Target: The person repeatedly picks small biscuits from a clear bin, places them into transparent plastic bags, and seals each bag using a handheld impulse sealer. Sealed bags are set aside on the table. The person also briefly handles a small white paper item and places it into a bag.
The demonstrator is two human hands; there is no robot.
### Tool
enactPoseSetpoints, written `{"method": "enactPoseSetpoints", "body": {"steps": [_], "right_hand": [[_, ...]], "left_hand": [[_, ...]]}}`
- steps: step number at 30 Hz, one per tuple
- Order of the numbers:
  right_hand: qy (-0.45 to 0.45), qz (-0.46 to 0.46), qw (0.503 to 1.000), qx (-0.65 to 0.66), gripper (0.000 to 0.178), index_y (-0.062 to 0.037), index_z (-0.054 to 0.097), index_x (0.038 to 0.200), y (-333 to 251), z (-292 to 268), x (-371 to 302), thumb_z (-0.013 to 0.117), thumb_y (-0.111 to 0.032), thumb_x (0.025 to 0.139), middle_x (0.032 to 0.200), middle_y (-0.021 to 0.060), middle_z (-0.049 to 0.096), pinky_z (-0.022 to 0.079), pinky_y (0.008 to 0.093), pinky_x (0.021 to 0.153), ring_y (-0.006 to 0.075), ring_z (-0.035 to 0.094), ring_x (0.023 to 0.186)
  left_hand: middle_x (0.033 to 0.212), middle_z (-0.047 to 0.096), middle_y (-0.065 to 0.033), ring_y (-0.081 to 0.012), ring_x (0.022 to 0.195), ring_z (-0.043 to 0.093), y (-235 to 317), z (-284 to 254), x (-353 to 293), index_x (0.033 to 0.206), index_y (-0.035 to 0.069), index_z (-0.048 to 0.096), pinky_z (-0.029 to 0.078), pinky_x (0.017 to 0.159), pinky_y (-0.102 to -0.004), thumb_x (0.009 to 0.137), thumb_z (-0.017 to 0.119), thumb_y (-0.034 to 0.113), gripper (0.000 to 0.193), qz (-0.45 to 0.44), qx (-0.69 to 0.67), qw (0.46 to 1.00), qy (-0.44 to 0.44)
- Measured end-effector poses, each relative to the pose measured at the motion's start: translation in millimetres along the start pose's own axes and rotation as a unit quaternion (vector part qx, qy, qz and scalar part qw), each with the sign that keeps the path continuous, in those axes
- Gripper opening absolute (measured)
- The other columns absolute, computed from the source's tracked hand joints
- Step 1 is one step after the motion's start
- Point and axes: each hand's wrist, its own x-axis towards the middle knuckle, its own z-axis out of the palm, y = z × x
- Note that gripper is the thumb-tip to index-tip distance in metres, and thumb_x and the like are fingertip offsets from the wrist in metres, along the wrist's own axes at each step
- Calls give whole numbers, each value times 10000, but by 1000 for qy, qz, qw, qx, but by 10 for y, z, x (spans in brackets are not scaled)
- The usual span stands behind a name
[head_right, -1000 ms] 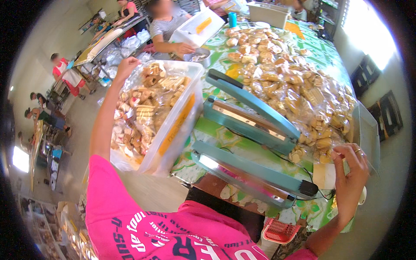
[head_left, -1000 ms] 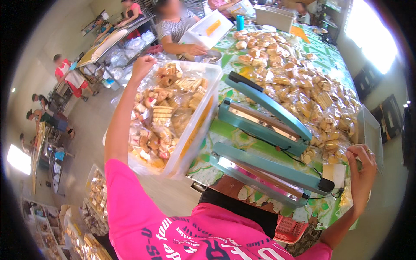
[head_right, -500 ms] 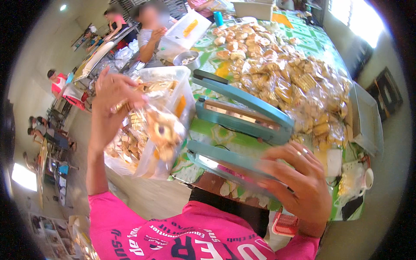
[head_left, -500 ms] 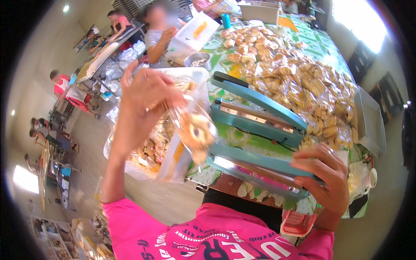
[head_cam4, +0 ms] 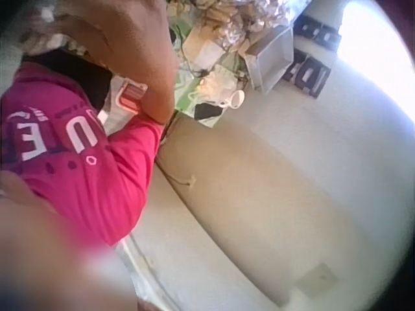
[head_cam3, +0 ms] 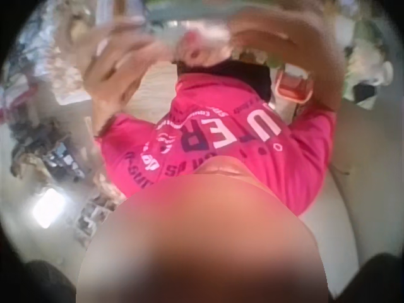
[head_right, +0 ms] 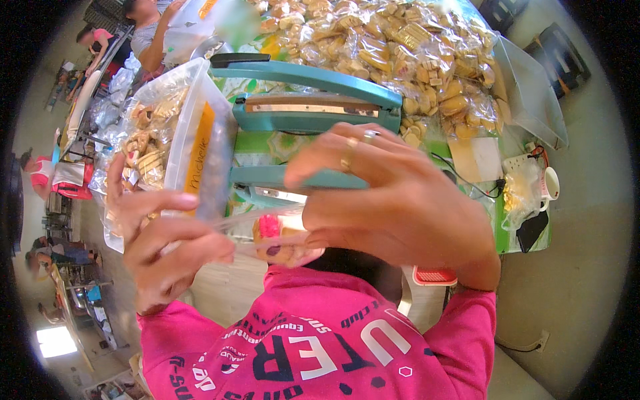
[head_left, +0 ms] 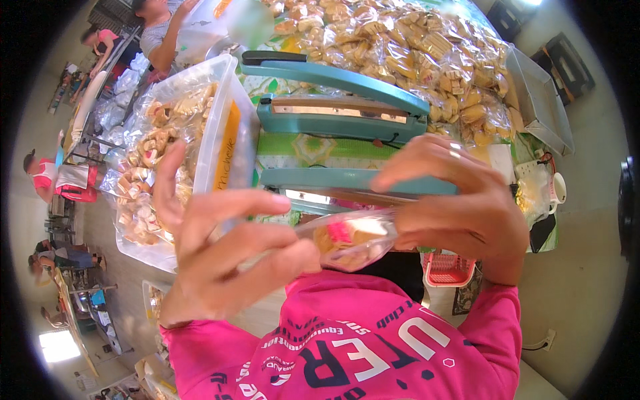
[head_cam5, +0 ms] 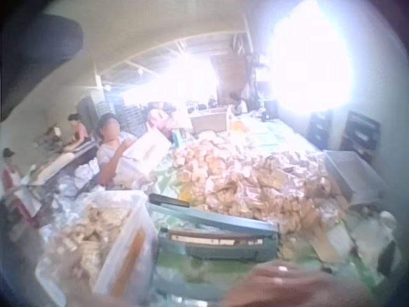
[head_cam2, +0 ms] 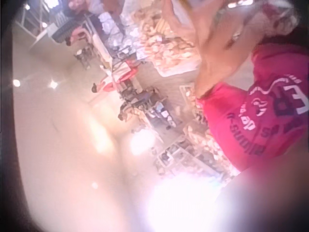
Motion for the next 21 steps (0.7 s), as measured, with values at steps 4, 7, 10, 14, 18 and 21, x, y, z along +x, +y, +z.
{"method": "enactPoseSetpoints", "body": {"steps": [4, 7, 10, 14, 18, 21], "right_hand": [[103, -162, 975, -111, 220, -83, 642, 738, -97, 61, -119, 800, -227, 683, 917, 92, 681, 502, 385, 739, 259, 662, 795], [38, -25, 980, -195, 214, -86, 627, 729, -70, 153, -131, 795, -208, 675, 875, 72, 676, 513, 389, 728, 230, 655, 770], [60, -17, 984, -169, 201, -70, 606, 736, -21, 209, -137, 766, -149, 644, 825, 50, 653, 525, 377, 716, 214, 640, 749], [100, -16, 992, -79, 176, -31, 591, 746, -22, 348, -234, 738, -72, 658, 774, 67, 640, 532, 343, 632, 218, 628, 681], [139, -56, 989, 1, 149, 14, 586, 760, -87, 571, -414, 708, -5, 677, 776, 119, 653, 523, 324, 535, 239, 629, 635], [110, -28, 993, 18, 164, 19, 582, 777, -129, 725, -592, 715, 2, 682, 790, 121, 655, 531, 339, 552, 240, 635, 657]], "left_hand": [[830, 622, -10, -207, 921, 615, -61, 168, -124, 828, 265, 697, 413, 1038, -585, 738, 738, 303, 106, 67, -22, 979, 190], [943, 675, -71, -282, 1025, 648, -23, 191, -213, 915, 142, 702, 469, 988, -527, 756, 783, 138, 179, -117, -91, 987, -55], [934, 710, -112, -316, 1044, 667, -24, 326, -305, 984, 49, 667, 465, 982, -524, 794, 756, 29, 211, -152, -236, 958, -48], [873, 713, -122, -312, 1020, 676, 9, 533, -545, 1235, 45, 541, 478, 966, -507, 792, 781, 46, 504, -164, -436, 884, 27], [1044, 709, -109, -282, 1100, 649, 82, 909, -813, 1304, 17, 530, 479, 999, -465, 640, 915, 180, 785, -243, -666, 703, 50], [1208, 647, -111, -263, 1196, 585, 300, 1259, -1004, 1360, 27, 487, 448, 1038, -426, 672, 892, 144, 807, -301, -732, 600, -119]]}}
